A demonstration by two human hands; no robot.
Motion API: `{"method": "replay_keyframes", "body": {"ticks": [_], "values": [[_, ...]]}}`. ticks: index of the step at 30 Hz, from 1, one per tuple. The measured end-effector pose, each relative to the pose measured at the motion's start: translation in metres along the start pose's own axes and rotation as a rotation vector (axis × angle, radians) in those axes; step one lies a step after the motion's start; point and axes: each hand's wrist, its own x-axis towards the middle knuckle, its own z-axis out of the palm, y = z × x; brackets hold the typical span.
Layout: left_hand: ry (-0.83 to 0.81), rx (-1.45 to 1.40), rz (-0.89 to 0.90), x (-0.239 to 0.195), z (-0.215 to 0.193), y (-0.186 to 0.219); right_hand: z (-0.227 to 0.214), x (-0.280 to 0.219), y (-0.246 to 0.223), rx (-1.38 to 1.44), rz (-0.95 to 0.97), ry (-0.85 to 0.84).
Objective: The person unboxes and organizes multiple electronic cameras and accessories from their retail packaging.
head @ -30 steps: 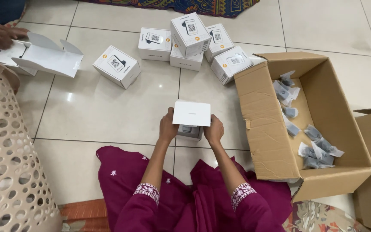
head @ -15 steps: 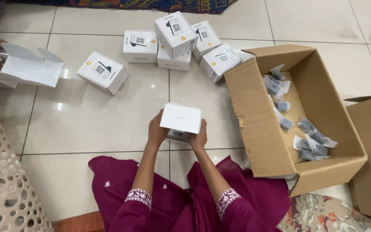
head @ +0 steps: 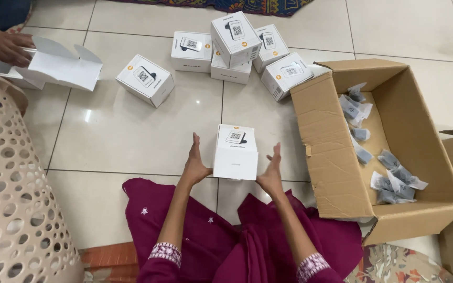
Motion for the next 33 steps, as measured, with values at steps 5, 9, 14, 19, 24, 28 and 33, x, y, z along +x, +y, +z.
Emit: {"method": "replay_keyframes", "body": {"ticks": [5,9,14,19,24,28,33], "values": [[-0.11,0.018,0.112,-0.029,-0.041,0.079,-0.014,-0.016,-0.008,-0.065,-0.354,-0.017],[-0.166,0.293,0.014,-0.055,0.001,0.025,0.013,-0.022,0.054,-0.199,-0.326,-0.172],[-0.007,0.004,0.137,-0.056,0.046,-0.003,0.031,-0.02,0.057,-0.068,-0.355,-0.237],[0.063,-0.267,0.03,-0.023,0.031,0.043,0.0,0.01,0.013,0.033,-0.127,-0.272],[-0.214,0.155,-0.261,0.046,-0.006,0.075,-0.032,0.077,0.02,-0.046,0.058,-0.223],[-0.471,-0.047,-0.485,0.058,-0.031,0.109,-0.03,0.097,0.001,0.062,0.251,-0.35],[-0.499,-0.186,-0.367,0.095,0.008,0.051,-0.036,0.081,-0.034,0.121,0.271,-0.398]]}}
